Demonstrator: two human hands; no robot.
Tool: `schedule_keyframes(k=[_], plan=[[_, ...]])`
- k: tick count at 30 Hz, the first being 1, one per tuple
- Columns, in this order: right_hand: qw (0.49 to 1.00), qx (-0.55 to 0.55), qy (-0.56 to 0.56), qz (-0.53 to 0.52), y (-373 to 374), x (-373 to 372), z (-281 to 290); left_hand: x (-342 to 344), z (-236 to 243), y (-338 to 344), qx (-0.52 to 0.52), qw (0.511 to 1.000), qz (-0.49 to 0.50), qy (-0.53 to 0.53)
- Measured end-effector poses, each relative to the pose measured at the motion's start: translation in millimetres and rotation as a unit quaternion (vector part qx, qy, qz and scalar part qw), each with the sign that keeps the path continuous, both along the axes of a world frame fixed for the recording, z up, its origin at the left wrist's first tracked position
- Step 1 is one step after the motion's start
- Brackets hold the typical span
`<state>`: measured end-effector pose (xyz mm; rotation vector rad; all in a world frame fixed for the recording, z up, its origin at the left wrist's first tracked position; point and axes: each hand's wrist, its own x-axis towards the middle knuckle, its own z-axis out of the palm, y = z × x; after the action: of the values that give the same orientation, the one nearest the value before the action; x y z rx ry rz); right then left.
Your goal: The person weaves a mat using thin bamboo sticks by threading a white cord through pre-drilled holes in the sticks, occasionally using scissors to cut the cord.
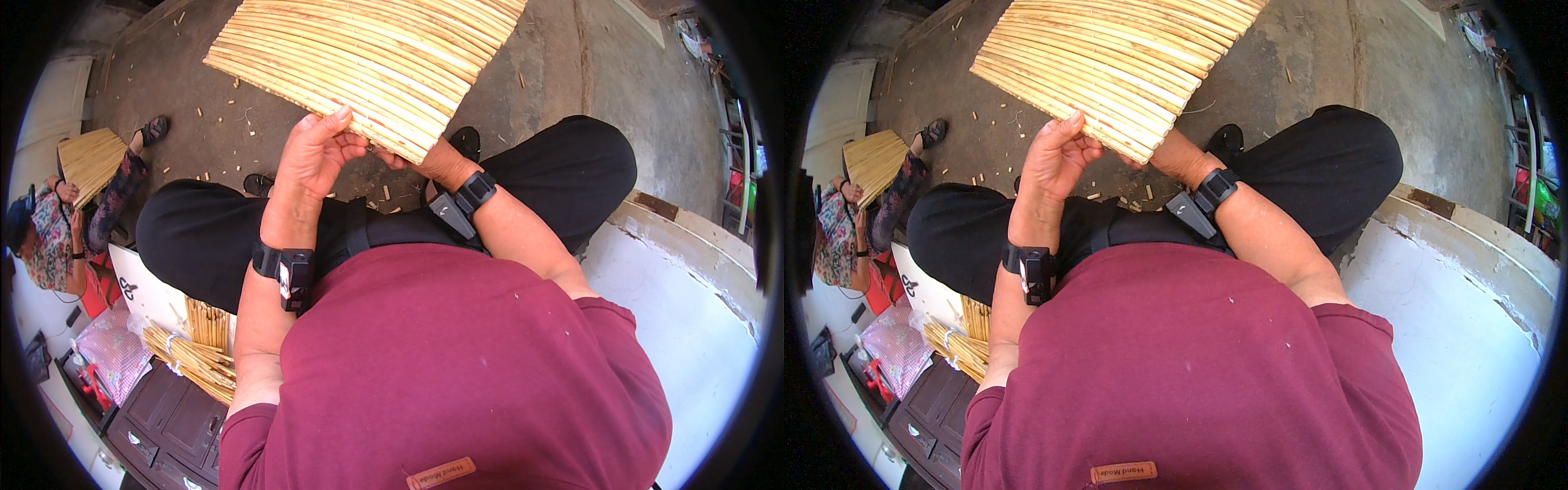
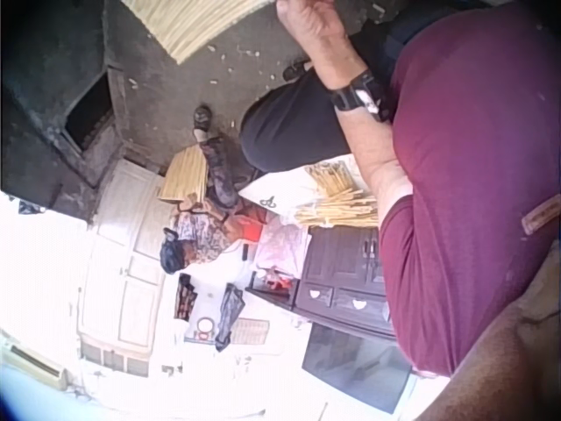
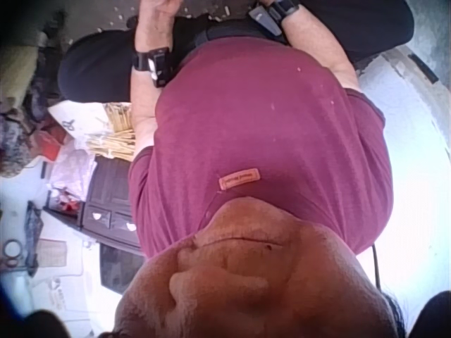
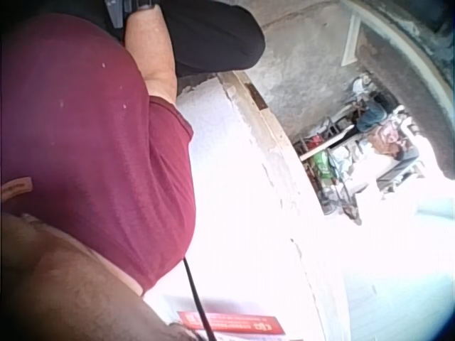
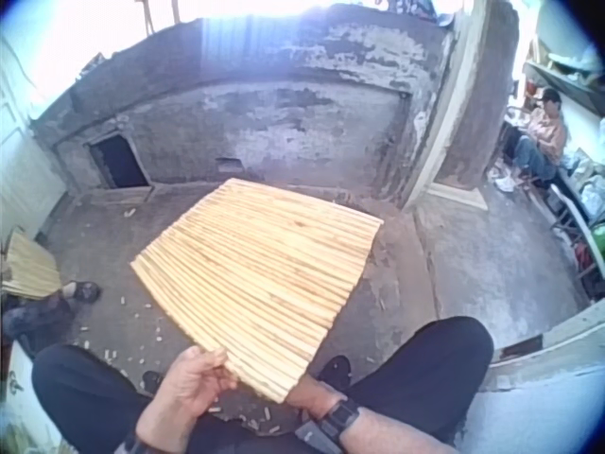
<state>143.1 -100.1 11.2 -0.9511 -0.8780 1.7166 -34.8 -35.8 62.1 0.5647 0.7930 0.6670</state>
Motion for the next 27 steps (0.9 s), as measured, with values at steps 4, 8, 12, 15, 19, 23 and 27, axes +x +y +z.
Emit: schedule_keyframes(k=[4,8,12,15,19,23,27], plan=[[0.997,-0.006,0.077,-0.017,-2.0,-4.7,-9.6,-0.3,1.8,1.7,-0.002,1.0,-0.01,0.018],[0.994,-0.034,0.096,-0.045,-1.6,-10.2,1.0,-3.0,0.9,2.0,0.013,0.999,-0.022,0.043],[0.999,-0.029,0.036,-0.024,-2.0,-10.5,9.2,-6.0,-0.1,3.9,0.027,0.998,-0.036,0.037],[0.999,-0.022,0.031,-0.014,-0.7,-6.8,22.0,-10.8,-1.0,8.3,0.028,0.999,-0.037,0.027],[0.985,0.062,-0.14,-0.074,-2.9,0.2,15.1,-26.3,-12.5,18.8,0.059,0.997,-0.027,0.035],[0.876,0.18,-0.445,0.048,-22.2,27.7,-1.5,-48.4,-21.6,33.6,0.097,0.99,-0.061,0.084],[0.79,0.065,-0.494,0.357,-11.9,17.6,56.2,-64.7,-35.3,55.2,0.125,0.977,-0.116,0.126]])
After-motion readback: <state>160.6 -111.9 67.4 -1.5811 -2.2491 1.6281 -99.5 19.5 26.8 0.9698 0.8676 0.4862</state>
